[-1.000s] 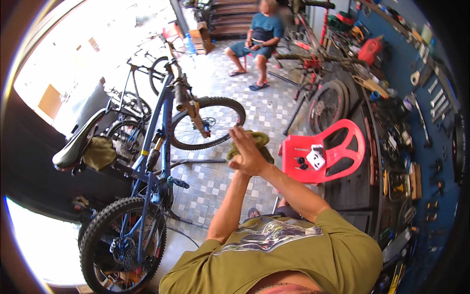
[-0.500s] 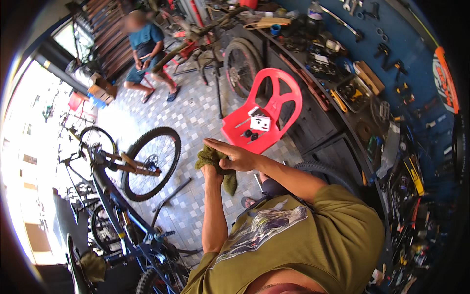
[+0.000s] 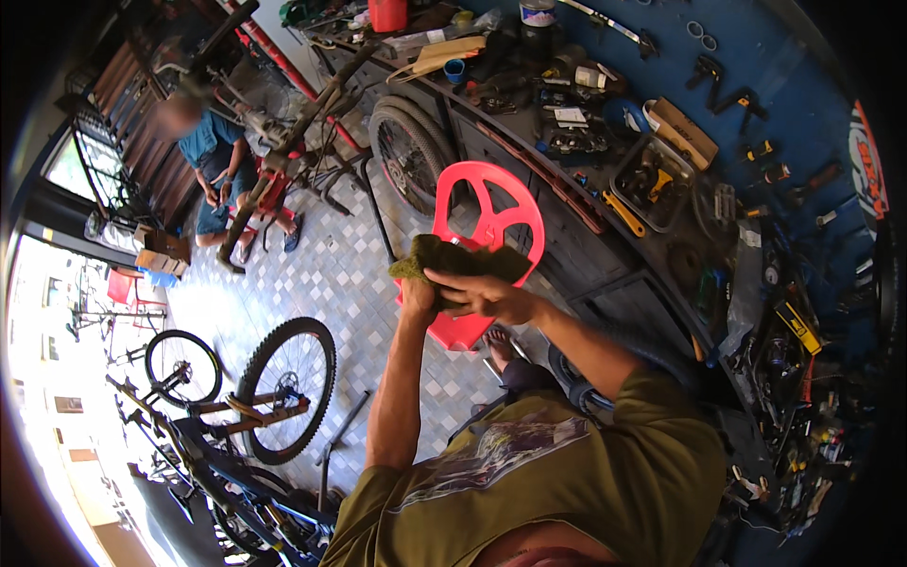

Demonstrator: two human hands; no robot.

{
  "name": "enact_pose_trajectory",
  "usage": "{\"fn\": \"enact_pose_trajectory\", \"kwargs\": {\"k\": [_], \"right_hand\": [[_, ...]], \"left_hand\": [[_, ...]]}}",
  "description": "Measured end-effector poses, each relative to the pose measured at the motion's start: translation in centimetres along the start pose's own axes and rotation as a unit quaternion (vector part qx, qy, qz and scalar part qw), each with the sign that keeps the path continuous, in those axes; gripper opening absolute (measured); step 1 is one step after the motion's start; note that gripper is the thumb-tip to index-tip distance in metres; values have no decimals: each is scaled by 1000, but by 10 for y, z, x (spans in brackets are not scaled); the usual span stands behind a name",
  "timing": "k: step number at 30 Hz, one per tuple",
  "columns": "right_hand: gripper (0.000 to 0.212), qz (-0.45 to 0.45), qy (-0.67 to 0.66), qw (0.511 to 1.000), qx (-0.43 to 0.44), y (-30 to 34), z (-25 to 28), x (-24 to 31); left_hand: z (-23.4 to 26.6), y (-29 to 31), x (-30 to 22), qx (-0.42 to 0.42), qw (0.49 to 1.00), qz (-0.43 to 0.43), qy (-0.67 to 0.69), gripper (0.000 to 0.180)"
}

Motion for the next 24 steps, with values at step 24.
{"fn": "enact_pose_trajectory", "kwargs": {"k": [24], "right_hand": [[60,162,746,429,-483,11,300,180]], "left_hand": [[-9,-19,10,178,963,168,-111,88]]}}
Point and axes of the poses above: each hand's wrist, its own y-axis away from the middle knuckle, its own z-axis out of the back of the hand, x = y × z, the point moved 1 cm from there along -y, towards the middle knuckle, and after that the axes turned 5 degrees about z, right-handed, at the moved point
